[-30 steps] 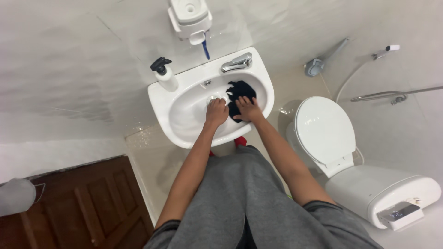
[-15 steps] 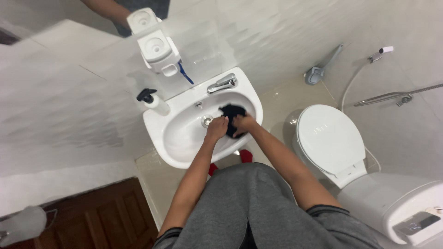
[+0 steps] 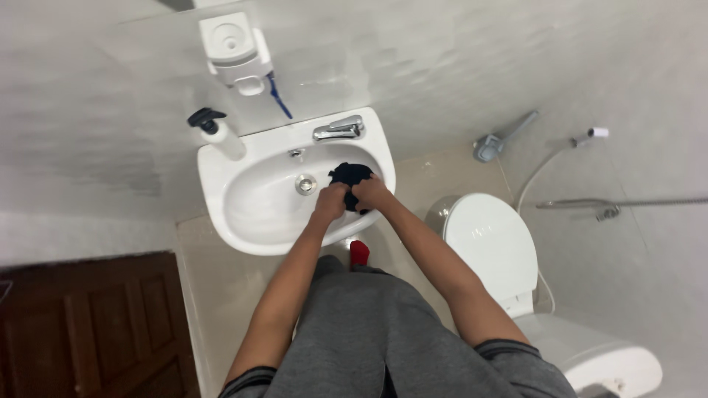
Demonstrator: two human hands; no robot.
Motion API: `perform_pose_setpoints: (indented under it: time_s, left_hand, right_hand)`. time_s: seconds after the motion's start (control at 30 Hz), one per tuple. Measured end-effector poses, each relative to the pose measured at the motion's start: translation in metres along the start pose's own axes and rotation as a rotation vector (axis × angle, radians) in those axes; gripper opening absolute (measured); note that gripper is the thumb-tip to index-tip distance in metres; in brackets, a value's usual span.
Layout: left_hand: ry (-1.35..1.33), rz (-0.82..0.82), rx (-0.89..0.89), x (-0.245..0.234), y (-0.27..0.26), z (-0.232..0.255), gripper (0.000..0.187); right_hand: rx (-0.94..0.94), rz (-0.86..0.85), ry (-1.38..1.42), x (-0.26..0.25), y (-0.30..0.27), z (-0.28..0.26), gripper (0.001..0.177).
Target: The person cleans a sink basin using a dark cloth, scrubbing the surfaces and moving the cloth around the interior of the bowl.
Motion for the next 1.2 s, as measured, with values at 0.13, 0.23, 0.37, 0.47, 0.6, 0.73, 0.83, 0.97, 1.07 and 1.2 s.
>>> perform_pose_setpoints:
  time_s: [0.13, 0.23, 0.37, 0.47, 0.6, 0.73, 0.83, 0.97, 1.07, 1.2]
  left_hand:
    - [0.107, -0.081, -0.046, 0.000, -0.024, -0.015, 0.037]
    - [0.175, -0.194, -0.125, -0.022, -0.034, -0.029, 0.031]
    - [0.170, -0.064, -0.111, -0.055, -0.051, -0.039, 0.025]
    - [0.125, -0.040, -0.103, -0.060, -0.059, -0.051, 0.018]
    - [0.148, -0.099, -0.084, -0.061, -0.059, -0.076, 0.015]
    - [0.033, -0.007, -0.020, -0.092, -0.072, -0.104, 0.016]
    - [0.045, -0.001, 0.023, -0.123, -0.094, -0.127, 0.017]
    - [-0.039, 0.104, 0.191, -0.166, -0.119, -0.156, 0.014]
    - [-0.153, 0.131, 0.218, -0.185, -0.135, -0.171, 0.013]
    - [-0.189, 0.127, 0.318, -0.196, -0.151, -0.177, 0.009]
  right_hand:
    - [-0.230, 0.506, -0.137, 0.013, 0.017, -0.037, 0.067]
    - [-0.067, -0.216, 0.285, 0.019, 0.026, -0.045, 0.063]
    - [-0.149, -0.299, 0.240, -0.011, 0.010, -0.027, 0.065]
    - [-0.019, -0.327, 0.016, -0.010, 0.011, -0.027, 0.074]
    - [0.053, -0.278, 0.067, 0.015, 0.031, -0.067, 0.101]
    - [0.012, -0.440, 0.281, 0.020, 0.071, -0.121, 0.107]
    - [0.051, -0.441, 0.329, 0.010, 0.096, -0.162, 0.105]
    - [0.092, -0.315, 0.512, 0.004, 0.118, -0.216, 0.103]
    - [0.115, -0.261, 0.542, 0.008, 0.127, -0.221, 0.104]
    - [0.169, -0.161, 0.613, 0.013, 0.113, -0.236, 0.099]
Point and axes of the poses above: each hand's wrist, its own y-axis towards the middle knuckle, its own x-axis out of the palm, z = x × y, the point moved 2 cm from there along y, towards the middle knuckle, and after that the axes turned 10 degrees about -x, right-handed, at the moved point
